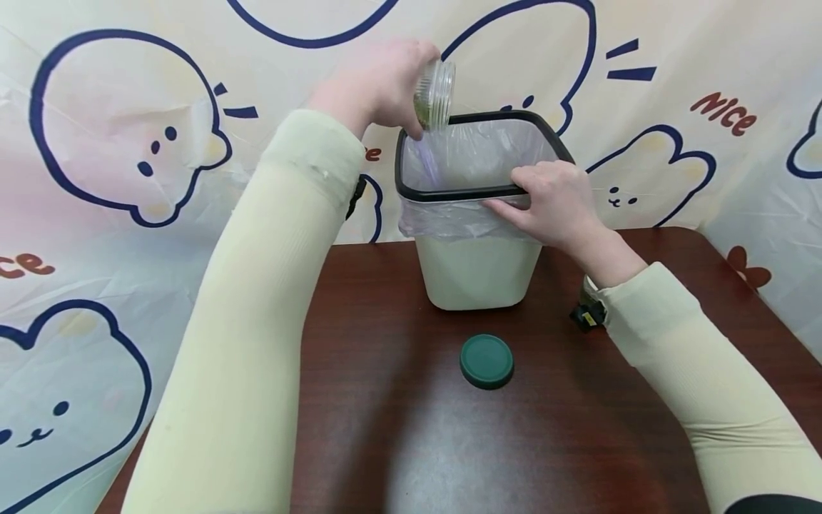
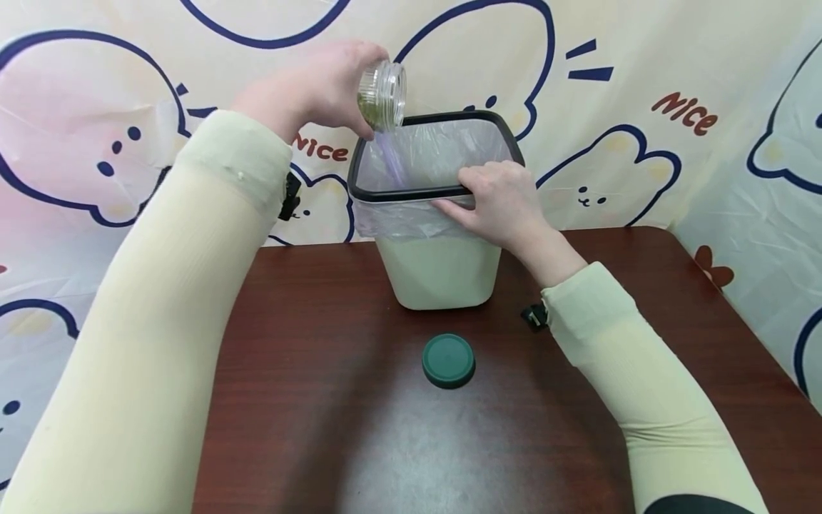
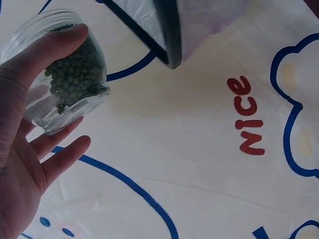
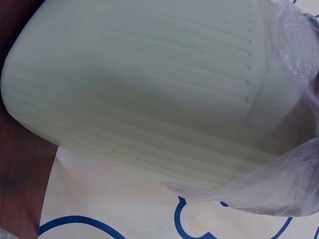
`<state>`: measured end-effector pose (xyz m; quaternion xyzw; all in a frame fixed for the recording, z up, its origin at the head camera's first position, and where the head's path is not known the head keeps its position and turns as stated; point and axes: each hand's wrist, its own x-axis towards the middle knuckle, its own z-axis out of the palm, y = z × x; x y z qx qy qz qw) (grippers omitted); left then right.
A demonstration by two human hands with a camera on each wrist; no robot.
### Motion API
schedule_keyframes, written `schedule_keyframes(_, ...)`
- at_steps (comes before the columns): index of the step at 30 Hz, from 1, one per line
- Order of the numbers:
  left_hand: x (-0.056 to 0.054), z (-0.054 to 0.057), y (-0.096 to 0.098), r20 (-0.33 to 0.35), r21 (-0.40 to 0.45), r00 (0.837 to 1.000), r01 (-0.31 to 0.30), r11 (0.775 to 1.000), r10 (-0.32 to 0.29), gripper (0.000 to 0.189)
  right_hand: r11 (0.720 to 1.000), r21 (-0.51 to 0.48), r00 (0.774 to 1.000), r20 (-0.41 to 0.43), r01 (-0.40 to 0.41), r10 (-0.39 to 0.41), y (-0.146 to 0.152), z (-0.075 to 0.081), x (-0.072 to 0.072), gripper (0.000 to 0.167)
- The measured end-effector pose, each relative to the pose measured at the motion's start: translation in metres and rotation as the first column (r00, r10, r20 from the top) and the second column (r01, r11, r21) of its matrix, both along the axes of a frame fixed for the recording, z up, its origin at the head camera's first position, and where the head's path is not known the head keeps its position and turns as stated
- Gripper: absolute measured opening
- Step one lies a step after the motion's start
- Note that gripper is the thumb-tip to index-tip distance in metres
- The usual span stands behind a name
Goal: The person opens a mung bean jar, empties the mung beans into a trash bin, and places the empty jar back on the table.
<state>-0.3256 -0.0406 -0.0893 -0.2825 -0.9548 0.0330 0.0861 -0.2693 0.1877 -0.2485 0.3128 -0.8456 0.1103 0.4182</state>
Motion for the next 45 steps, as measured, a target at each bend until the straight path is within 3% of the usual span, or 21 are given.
schedule_keyframes(8, -0.0023, -0.0016, -0.0008, -0.020, 0.006, 1.000, 0.015, 1.000, -0.015, 0.098, 1.000, -0.003, 1.000, -0.003, 0.005, -0.005, 0.0012, -0.0009, 0.0004, 0.046)
schedule_keyframes(15, 0.0000, 0.0047, -0.0006, -0.130, 0.014, 0.992, -0.001, 1.000, 0.003, 0.096, 1.000, -0.005, 1.000, -0.005, 0.001, -0.001, 0.0009, -0.0007, 0.0007, 0.046)
schedule_keyframes(21, 0.0016, 0.0027, -0.0005, -0.066, -0.001, 0.998, 0.013, 1.000, -0.013, 0.096, 1.000, -0.006, 1.000, -0.008, -0.007, 0.007, -0.0006, -0.0008, -0.0003, 0.046)
schedule_keyframes(26, 0.0008, 0.0017, -0.0014, -0.063, -0.013, 0.998, 0.013, 1.000, -0.014, 0.096, 1.000, -0.013, 1.000, -0.015, -0.014, 0.014, -0.0016, -0.0009, 0.0000, 0.047)
schedule_keyframes(33, 0.0017, 0.0035, -0.0021, -0.157, -0.011, 0.988, 0.003, 1.000, -0.004, 0.094, 1.000, -0.015, 1.000, -0.024, -0.019, 0.019, -0.0022, 0.0006, -0.0009, 0.047)
schedule_keyframes(38, 0.0025, 0.0018, -0.0016, -0.103, -0.053, 0.995, 0.000, 0.999, -0.005, 0.093, 1.000, -0.011, 1.000, -0.016, -0.016, 0.016, -0.0022, 0.0003, -0.0007, 0.047)
schedule_keyframes(45, 0.0008, 0.0028, -0.0014, -0.098, -0.050, 0.995, 0.006, 0.999, -0.011, 0.095, 1.000, -0.014, 1.000, -0.017, -0.010, 0.010, -0.0010, 0.0008, -0.0006, 0.047)
